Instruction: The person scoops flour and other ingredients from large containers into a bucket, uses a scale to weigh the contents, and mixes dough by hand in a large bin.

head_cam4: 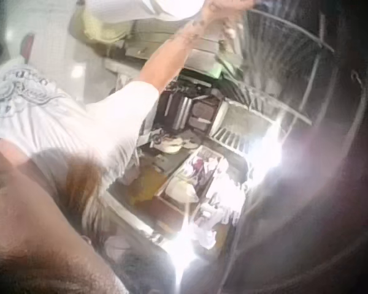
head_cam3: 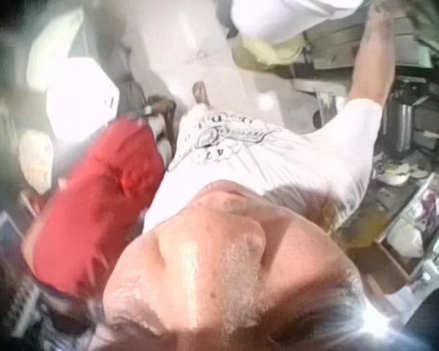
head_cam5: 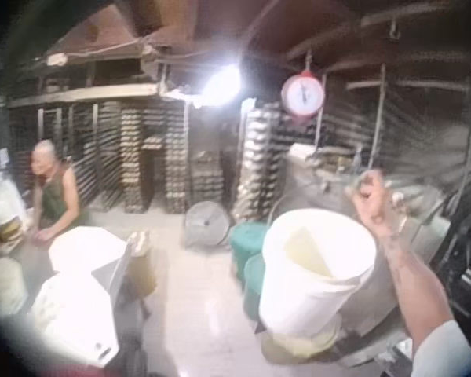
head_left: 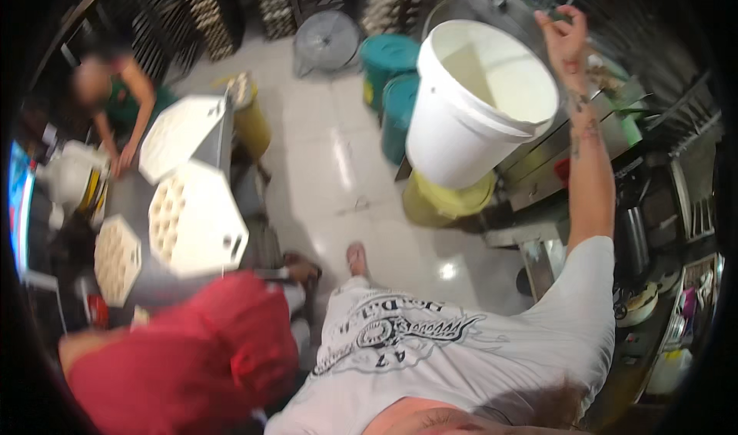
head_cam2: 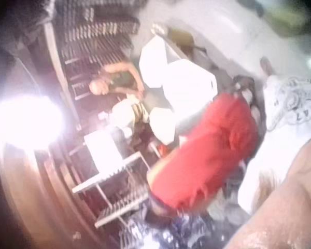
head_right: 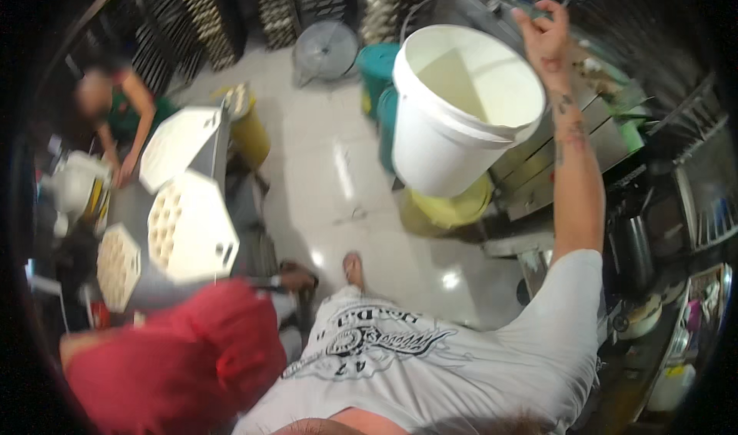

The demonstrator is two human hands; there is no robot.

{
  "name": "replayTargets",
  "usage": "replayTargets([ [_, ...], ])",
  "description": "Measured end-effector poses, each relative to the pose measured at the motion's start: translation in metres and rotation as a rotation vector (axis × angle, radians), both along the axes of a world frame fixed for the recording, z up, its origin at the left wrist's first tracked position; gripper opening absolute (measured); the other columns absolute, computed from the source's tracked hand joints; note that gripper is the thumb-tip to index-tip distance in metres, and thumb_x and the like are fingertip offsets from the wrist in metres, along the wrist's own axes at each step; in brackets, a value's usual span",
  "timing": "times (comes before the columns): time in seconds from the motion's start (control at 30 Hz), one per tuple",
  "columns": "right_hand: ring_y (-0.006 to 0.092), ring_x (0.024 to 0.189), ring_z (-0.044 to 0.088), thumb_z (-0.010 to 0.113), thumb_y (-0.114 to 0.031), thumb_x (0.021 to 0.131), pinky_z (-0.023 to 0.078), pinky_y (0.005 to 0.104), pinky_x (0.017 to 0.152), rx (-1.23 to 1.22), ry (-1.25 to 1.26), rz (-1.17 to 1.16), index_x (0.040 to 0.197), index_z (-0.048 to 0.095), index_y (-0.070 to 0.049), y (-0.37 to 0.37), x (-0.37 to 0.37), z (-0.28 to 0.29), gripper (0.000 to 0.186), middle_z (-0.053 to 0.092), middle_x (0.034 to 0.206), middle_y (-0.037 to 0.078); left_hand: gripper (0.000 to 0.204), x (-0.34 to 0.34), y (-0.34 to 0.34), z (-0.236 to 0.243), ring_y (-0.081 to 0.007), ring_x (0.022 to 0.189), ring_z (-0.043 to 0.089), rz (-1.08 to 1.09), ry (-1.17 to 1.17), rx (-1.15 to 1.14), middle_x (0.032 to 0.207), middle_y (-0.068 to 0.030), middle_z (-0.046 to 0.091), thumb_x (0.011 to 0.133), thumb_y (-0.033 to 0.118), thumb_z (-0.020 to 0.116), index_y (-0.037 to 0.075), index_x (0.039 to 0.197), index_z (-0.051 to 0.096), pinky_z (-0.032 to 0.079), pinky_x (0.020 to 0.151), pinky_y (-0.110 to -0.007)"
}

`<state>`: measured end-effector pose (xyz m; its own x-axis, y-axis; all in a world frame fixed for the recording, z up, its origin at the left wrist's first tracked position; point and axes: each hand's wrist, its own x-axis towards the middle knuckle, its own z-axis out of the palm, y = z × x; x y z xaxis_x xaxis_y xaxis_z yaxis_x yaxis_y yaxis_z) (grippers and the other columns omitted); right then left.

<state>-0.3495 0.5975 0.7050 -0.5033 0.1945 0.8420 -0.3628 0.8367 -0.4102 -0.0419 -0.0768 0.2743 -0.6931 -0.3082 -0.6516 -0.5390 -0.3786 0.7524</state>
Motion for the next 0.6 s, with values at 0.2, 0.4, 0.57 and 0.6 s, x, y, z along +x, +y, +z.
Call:
replayTargets([
  [0.2, 0.0243, 0.073, 0.069, 0.073, -0.049, 0.085, 0.053, 0.0351, 0.066, 0.154, 0.030, -0.230, 0.114, 0.053, -0.007, 0.008, -0.134, 0.032, 0.054, 0.071, 0.075, 0.008, 0.044, -0.193, 0.069, -0.055, -0.0276, 0.110, 0.056, -0.516, -0.071, -0.090, 0.121, -0.0159, 0.058, 0.095, 0.035, 0.052, 0.006, 0.129, 0.054, 0.045, 0.095, -0.045],
  [0.4, 0.0234, 0.064, 0.066, 0.075, -0.044, 0.085, 0.050, 0.0339, 0.061, 0.057, 0.053, -0.249, 0.114, 0.052, -0.007, 0.044, -0.234, 0.051, 0.052, 0.069, 0.071, 0.009, 0.044, -0.324, 0.082, -0.074, -0.0266, 0.106, 0.058, -0.741, -0.163, -0.273, 0.116, -0.0151, 0.061, 0.095, 0.037, 0.053, 0.005, 0.126, 0.058, 0.047, 0.091, -0.045],
  [0.57, 0.0106, 0.059, 0.054, 0.073, -0.018, 0.088, 0.045, 0.0254, 0.051, -0.145, 0.028, -0.179, 0.115, 0.044, -0.006, 0.040, -0.292, 0.072, 0.042, 0.060, 0.074, 0.004, 0.045, -0.373, 0.059, -0.121, -0.0259, 0.102, 0.061, -0.679, -0.385, -0.396, 0.112, -0.0145, 0.064, 0.094, 0.038, 0.053, 0.005, 0.123, 0.061, 0.048, 0.088, -0.044],
  [0.6, 0.0104, 0.059, 0.054, 0.073, -0.019, 0.089, 0.045, 0.0252, 0.051, -0.203, 0.012, -0.124, 0.115, 0.043, -0.005, 0.044, -0.306, 0.082, 0.042, 0.061, 0.074, 0.005, 0.045, -0.374, 0.053, -0.129, -0.0257, 0.101, 0.061, -0.652, -0.437, -0.402, 0.112, -0.0143, 0.065, 0.094, 0.039, 0.053, 0.005, 0.122, 0.061, 0.048, 0.088, -0.044],
])
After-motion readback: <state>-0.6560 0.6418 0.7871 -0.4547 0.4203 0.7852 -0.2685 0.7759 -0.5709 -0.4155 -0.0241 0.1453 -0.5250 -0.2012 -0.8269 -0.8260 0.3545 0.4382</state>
